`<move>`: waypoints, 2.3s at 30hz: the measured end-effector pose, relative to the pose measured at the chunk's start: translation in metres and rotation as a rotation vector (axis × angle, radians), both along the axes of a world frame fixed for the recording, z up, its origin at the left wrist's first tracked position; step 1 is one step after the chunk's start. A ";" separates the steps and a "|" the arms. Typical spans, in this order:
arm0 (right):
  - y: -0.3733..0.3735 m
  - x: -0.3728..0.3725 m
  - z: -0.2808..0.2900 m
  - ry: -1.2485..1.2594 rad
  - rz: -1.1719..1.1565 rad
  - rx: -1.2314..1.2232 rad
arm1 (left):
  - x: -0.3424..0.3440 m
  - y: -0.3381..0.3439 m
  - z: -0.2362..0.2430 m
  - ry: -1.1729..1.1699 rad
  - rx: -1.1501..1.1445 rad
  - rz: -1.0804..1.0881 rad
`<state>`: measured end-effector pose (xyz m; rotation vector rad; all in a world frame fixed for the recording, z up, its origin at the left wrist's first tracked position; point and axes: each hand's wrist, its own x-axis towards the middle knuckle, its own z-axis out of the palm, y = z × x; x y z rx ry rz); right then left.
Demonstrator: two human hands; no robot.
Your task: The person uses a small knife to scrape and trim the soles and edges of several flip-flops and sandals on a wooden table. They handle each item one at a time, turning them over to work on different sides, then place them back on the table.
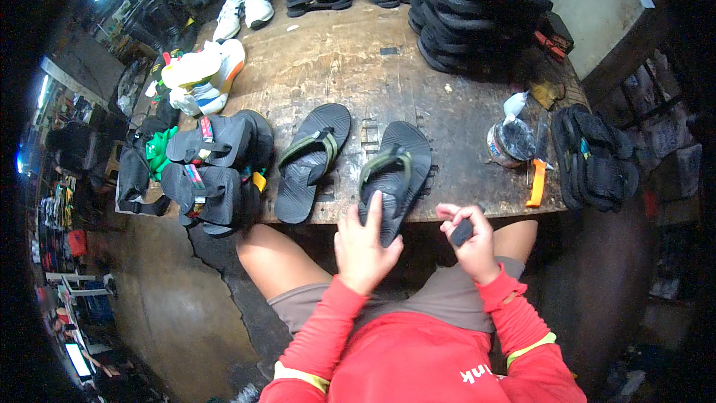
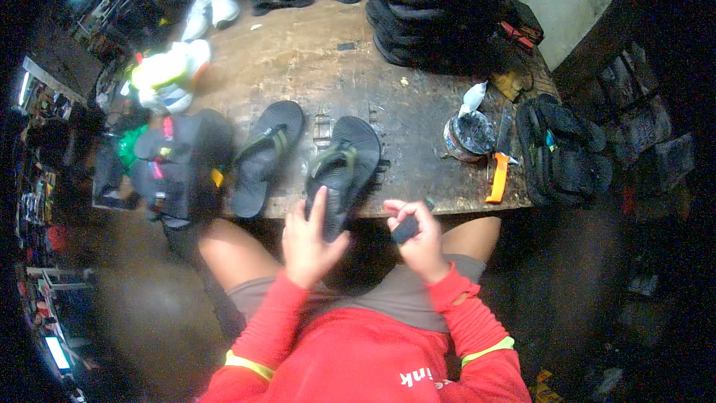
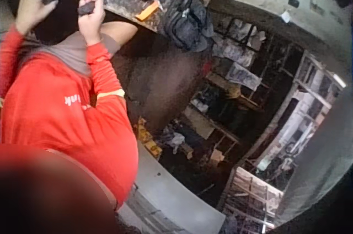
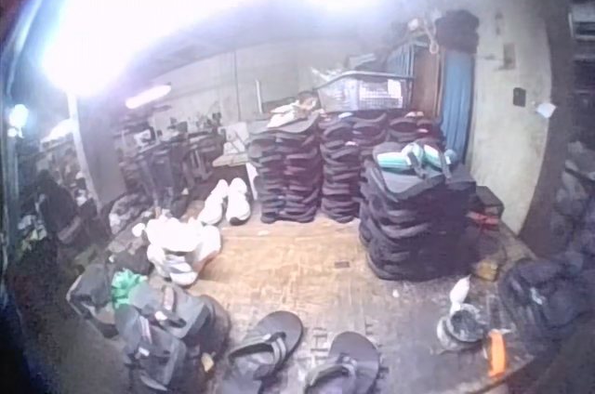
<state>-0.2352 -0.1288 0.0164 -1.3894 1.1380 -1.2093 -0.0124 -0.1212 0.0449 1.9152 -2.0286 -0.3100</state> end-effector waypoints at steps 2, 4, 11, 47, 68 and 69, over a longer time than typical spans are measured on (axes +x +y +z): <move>-0.017 -0.015 0.007 -0.027 0.012 -0.050 | 0.028 0.003 0.012 0.760 0.196 -0.115; -0.034 -0.022 0.012 -0.117 0.025 -0.017 | 0.046 0.021 0.022 1.389 0.769 -0.041; -0.060 -0.004 0.037 -0.313 0.134 0.101 | 0.035 0.050 0.024 1.544 0.852 -0.049; -0.076 0.015 0.048 -0.560 0.070 0.202 | 0.026 0.026 0.028 1.663 0.744 -0.069; -0.068 0.026 0.080 -0.184 0.344 -0.217 | 0.034 0.033 -0.016 1.920 0.580 -0.085; -0.066 0.025 0.080 -0.194 0.369 -0.226 | 0.033 0.035 -0.019 1.926 0.556 -0.105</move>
